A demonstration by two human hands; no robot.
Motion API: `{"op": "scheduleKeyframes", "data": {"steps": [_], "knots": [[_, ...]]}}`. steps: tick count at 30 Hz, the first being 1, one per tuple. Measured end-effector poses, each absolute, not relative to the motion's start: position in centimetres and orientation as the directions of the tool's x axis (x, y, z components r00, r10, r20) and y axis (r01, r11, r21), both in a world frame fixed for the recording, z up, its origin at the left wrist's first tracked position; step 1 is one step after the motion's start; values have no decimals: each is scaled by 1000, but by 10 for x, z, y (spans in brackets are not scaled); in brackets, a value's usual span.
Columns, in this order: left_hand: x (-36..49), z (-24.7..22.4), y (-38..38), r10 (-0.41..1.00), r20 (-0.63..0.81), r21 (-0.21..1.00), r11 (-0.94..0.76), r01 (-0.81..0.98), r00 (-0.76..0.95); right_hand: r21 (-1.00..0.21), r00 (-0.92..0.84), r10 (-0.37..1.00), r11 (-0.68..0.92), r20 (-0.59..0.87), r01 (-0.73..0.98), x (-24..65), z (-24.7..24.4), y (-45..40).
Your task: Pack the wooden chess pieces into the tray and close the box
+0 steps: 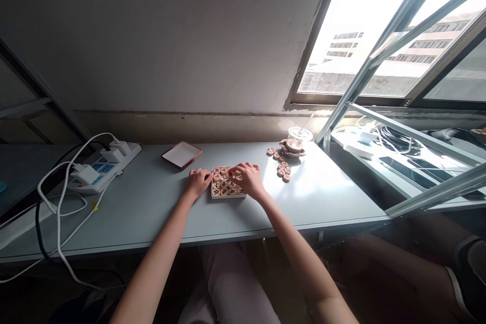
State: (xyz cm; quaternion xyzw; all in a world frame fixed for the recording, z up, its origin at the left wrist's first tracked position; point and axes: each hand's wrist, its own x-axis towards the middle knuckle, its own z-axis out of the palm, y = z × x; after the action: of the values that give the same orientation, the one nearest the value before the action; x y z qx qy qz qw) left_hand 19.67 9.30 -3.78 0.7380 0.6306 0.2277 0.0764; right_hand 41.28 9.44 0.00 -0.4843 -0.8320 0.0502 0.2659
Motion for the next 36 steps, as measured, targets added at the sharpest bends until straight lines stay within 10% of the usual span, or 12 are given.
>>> {"op": "scheduleKeyframes", "data": {"steps": [12,20,36], "knots": [[196,-34,91,976,201,466,-174,867,88,-324,-356,862,474,361,819,417,-5,93],[189,-28,87,972,191,504,-219,836,139,-144,114,929,-67,353,987,526,-18,98],[193,-32,88,959,197,478,-277,834,206,-276,-301,881,411,364,869,449,0,82]]}}
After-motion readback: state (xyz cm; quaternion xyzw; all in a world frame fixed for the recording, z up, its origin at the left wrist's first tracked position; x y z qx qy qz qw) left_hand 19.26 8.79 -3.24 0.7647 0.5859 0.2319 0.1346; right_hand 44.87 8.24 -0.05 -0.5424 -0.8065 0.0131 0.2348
